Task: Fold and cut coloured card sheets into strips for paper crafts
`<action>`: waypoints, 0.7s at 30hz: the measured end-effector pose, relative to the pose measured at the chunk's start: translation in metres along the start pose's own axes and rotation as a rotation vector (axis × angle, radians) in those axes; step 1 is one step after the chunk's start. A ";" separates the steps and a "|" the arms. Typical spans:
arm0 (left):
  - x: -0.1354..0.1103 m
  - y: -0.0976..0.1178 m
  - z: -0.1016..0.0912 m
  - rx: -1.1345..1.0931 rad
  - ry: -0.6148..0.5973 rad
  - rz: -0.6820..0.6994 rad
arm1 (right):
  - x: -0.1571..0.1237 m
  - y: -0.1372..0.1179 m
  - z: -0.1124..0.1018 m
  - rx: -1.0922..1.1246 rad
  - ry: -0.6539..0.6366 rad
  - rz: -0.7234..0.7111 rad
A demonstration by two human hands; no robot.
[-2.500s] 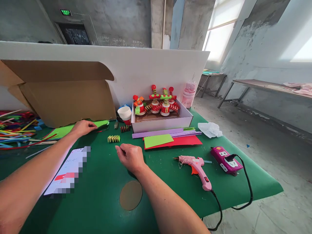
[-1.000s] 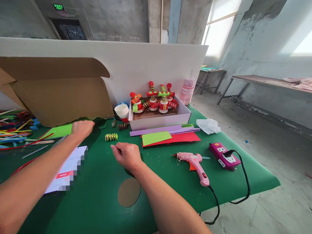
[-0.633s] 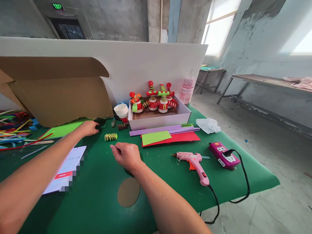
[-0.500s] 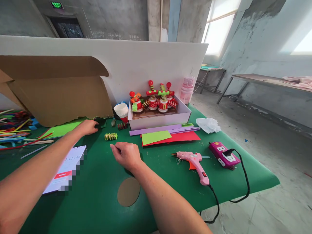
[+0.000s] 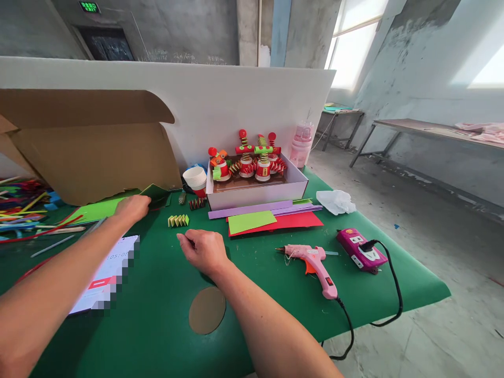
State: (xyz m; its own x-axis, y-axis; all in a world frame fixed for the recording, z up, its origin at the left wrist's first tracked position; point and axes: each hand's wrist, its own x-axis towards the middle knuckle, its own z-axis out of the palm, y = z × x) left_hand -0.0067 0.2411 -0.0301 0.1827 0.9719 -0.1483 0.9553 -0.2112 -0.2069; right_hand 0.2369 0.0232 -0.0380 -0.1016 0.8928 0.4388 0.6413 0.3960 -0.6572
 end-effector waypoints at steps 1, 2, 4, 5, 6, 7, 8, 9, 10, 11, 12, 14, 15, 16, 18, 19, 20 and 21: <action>-0.002 -0.001 0.001 0.010 0.007 0.003 | 0.000 0.000 0.000 0.001 0.002 -0.003; -0.003 -0.002 0.002 0.020 0.013 0.011 | 0.000 0.000 0.000 0.002 0.004 -0.005; -0.005 -0.005 0.002 0.038 0.018 0.033 | -0.001 0.000 0.000 0.002 0.005 -0.009; -0.004 -0.006 0.001 0.045 0.016 0.043 | -0.001 0.000 0.000 -0.001 0.004 -0.011; -0.004 -0.008 0.000 0.051 0.012 0.050 | -0.001 0.000 0.000 -0.008 0.004 -0.012; -0.003 -0.009 -0.001 0.052 0.006 0.057 | -0.001 0.001 0.000 -0.020 0.002 -0.014; -0.003 -0.010 -0.002 0.051 0.001 0.061 | -0.001 0.001 0.000 -0.035 0.000 -0.015; -0.002 -0.011 -0.003 0.045 -0.003 0.063 | -0.001 0.000 0.000 -0.050 -0.004 -0.017; -0.002 -0.012 -0.004 0.039 -0.008 0.064 | -0.001 0.000 0.000 -0.064 -0.007 -0.018; -0.002 -0.013 -0.004 0.030 -0.013 0.063 | 0.000 0.000 -0.001 -0.075 -0.010 -0.020; -0.002 -0.014 -0.004 0.023 -0.017 0.062 | 0.000 0.000 -0.001 -0.082 -0.013 -0.021; -0.003 -0.014 -0.003 0.011 -0.025 0.059 | 0.000 -0.001 -0.001 -0.081 -0.013 -0.019; -0.004 -0.014 -0.003 0.007 -0.028 0.058 | 0.001 0.000 -0.001 -0.077 -0.013 -0.016; -0.005 -0.014 -0.003 0.004 -0.031 0.057 | 0.001 0.000 -0.001 -0.073 -0.014 -0.013; -0.007 -0.013 -0.004 -0.003 -0.033 0.055 | 0.001 0.002 -0.001 -0.065 -0.016 -0.007; -0.008 -0.012 -0.005 -0.007 -0.031 0.055 | 0.000 0.003 -0.002 -0.058 -0.015 -0.003; -0.010 -0.012 -0.006 -0.013 -0.029 0.055 | -0.001 0.003 -0.003 -0.045 -0.013 0.004; -0.011 -0.011 -0.007 -0.020 -0.025 0.055 | -0.002 0.002 -0.004 -0.026 -0.006 0.015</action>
State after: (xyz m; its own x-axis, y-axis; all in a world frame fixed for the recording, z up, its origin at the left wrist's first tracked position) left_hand -0.0172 0.2332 -0.0197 0.2291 0.9561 -0.1829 0.9486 -0.2614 -0.1784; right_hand 0.2411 0.0213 -0.0378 -0.0966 0.8999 0.4253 0.6626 0.3770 -0.6472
